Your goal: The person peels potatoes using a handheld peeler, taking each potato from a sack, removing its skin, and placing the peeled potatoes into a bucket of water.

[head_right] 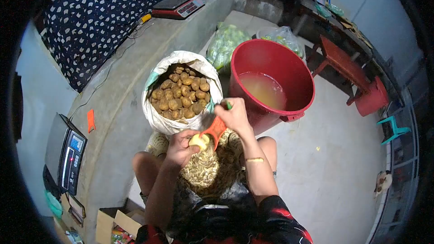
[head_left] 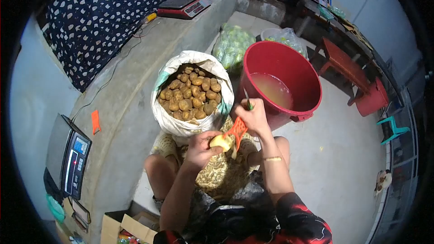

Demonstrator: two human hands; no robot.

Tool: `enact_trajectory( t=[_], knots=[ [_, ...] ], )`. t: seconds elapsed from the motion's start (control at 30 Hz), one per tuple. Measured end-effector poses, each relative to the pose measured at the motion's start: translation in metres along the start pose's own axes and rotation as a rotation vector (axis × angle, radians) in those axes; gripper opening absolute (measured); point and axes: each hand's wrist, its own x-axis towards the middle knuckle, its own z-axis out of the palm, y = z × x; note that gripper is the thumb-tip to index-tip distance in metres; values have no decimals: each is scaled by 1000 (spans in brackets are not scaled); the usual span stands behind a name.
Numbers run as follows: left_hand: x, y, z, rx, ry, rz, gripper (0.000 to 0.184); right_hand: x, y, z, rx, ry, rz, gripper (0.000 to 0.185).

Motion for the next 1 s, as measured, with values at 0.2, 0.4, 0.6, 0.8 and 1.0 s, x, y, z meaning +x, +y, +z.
enact_trajectory(
  t=[0.2, 0.4, 0.6, 0.8, 1.0],
  knots=[
    [0, -1, 9, -145, 24, 13, 41, -8, -19, -4, -22, 7, -119, 28],
    [1, -7, 2, -355, -42, -6, 57, 5, 23, -6, -8, 178, 46, 32],
    [0, 11, 16, -447, 31, 18, 56, 1, 18, -10, -23, 180, 63, 29],
    [3, 14, 1, -18, 55, 165, 46, -1, 24, -4, -10, 131, 101, 29],
    [1, 18, 7, 252, 130, 219, 50, -7, 12, 18, -16, 22, 25, 30]
  ],
)
